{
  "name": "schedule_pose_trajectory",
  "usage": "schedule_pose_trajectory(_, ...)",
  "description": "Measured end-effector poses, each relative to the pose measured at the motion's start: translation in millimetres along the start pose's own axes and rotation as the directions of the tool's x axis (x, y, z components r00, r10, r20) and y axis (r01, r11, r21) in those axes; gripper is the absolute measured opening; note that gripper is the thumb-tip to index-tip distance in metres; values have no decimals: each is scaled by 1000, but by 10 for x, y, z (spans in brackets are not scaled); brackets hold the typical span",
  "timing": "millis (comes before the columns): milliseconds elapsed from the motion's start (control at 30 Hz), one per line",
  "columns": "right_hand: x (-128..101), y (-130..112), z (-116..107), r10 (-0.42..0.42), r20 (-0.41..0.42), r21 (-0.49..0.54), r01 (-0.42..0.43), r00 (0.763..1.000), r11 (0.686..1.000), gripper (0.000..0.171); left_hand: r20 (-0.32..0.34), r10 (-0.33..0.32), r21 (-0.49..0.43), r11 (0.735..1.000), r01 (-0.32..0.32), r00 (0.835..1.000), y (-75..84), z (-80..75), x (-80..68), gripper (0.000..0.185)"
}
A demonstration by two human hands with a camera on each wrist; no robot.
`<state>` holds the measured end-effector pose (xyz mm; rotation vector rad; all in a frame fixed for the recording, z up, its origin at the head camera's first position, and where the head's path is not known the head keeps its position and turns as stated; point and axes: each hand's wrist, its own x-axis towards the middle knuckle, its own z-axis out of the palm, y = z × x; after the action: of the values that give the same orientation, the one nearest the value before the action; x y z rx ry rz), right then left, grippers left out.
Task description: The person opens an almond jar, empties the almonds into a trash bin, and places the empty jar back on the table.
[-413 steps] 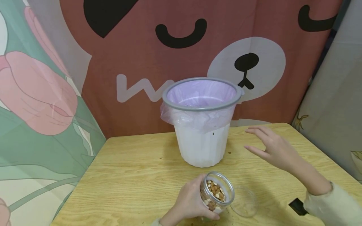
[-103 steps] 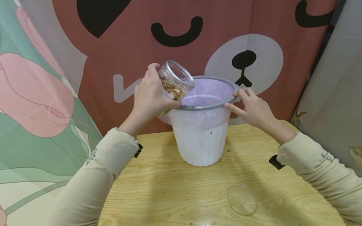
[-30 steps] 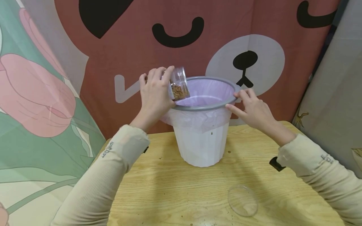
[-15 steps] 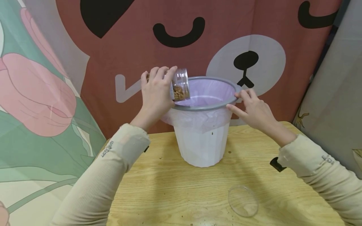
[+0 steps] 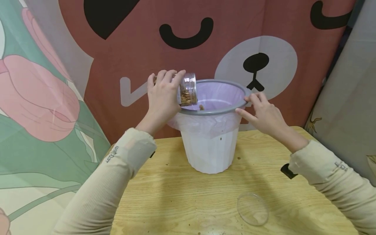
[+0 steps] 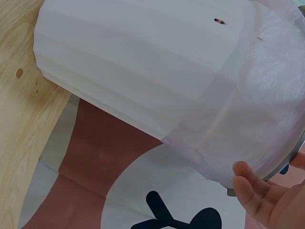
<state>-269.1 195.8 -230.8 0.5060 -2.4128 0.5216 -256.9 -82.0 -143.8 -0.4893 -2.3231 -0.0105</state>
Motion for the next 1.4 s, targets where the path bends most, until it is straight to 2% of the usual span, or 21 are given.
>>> schedule_pose_trajectory(200, 1, 10, 5, -4, -4, -2, 4, 1000, 1000, 51, -6, 6, 0, 1000, -6, 1000, 9, -1, 3, 82)
schedule_pose_trajectory(433, 4, 20, 10, -5, -2, -4, 5, 1000, 1000, 52, 20, 10, 36, 999, -11, 1000, 14, 4, 2, 76)
schedule_pose_trajectory(1400, 3, 14, 16, -2, -2, -1, 2, 1000, 1000, 53, 11, 29, 33, 999, -30, 1000, 3, 18, -4, 76)
